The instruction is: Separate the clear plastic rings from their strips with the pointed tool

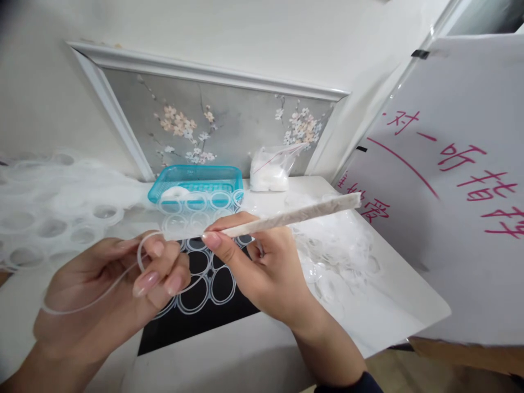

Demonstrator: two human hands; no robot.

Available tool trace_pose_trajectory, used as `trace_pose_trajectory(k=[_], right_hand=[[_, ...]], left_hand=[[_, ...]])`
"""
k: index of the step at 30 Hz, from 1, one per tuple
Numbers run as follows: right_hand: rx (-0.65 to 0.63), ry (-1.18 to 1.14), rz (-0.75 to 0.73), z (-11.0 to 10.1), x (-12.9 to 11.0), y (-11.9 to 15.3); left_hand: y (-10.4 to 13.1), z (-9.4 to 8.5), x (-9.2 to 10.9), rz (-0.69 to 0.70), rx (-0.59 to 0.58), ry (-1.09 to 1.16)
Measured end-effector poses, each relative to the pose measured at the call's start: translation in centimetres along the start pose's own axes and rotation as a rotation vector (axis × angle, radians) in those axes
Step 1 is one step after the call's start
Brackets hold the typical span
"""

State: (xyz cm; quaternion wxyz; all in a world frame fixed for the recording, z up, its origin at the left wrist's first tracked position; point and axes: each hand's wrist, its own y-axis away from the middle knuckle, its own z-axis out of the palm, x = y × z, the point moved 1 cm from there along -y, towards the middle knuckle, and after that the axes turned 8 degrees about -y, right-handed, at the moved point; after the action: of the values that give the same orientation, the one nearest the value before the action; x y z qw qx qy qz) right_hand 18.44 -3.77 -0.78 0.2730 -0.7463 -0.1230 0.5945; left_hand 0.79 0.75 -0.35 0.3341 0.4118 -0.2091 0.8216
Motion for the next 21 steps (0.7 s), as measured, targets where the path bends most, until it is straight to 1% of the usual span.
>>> trace_pose_trajectory(k=[3, 5, 6, 7, 8, 9, 11, 12, 13, 14, 15, 16, 18, 19, 21], right_hand=[[-0.017, -0.014, 0.028, -0.2, 0.3, -0.6], [-0.074, -0.011, 0.075, -0.3, 1.3, -1.5], [-0.14, 0.012, 0.121, -0.3, 2.1, -2.0], [-0.237, 0.054, 0.189, -0.1, 3.3, -2.5], [-0.368, 0.108, 0.272, 0.1, 4.6, -3.0], [-0.528, 0.173, 0.366, 0.4, 6.1, -3.3], [-0.869, 0.301, 0.544, 1.3, 9.1, -3.6], [-0.982, 0.361, 0.602, 1.7, 10.3, -3.6], [-1.028, 0.399, 0.627, 2.0, 11.1, -3.7], [-0.997, 0.402, 0.618, 2.3, 11.6, -3.7], [-0.907, 0.361, 0.591, 2.4, 11.7, -3.8], [-0.789, 0.264, 0.56, 2.5, 11.4, -3.9], [-0.577, -0.038, 0.522, 2.3, 10.0, -3.9], [-0.508, -0.191, 0.517, 2.2, 9.1, -3.8], [-0.449, -0.391, 0.494, 2.1, 7.3, -3.4]], left_hand=[[-0.3, -0.3, 0.0, 0.021, 0.026, -0.09], [-0.5, -0.8, 0.0, 0.089, 0.043, -0.269], [-0.5, -1.0, 0.0, 0.146, 0.059, -0.399], [-0.5, -1.3, 0.0, 0.209, 0.091, -0.552], [-0.4, -1.5, 0.1, 0.267, 0.133, -0.719], [-0.2, -1.8, 0.2, 0.307, 0.182, -0.883], [0.2, -2.1, 0.4, 0.318, 0.265, -1.152], [0.4, -2.3, 0.5, 0.31, 0.29, -1.248], [0.5, -2.5, 0.7, 0.309, 0.295, -1.322], [0.5, -2.7, 0.8, 0.316, 0.299, -1.378], [0.5, -2.9, 0.9, 0.338, 0.307, -1.423], [0.4, -3.1, 1.0, 0.371, 0.316, -1.459], [0.2, -3.5, 0.9, 0.415, 0.329, -1.518], [0.0, -3.7, 0.7, 0.423, 0.332, -1.55], [-0.2, -3.8, 0.2, 0.414, 0.311, -1.635]])
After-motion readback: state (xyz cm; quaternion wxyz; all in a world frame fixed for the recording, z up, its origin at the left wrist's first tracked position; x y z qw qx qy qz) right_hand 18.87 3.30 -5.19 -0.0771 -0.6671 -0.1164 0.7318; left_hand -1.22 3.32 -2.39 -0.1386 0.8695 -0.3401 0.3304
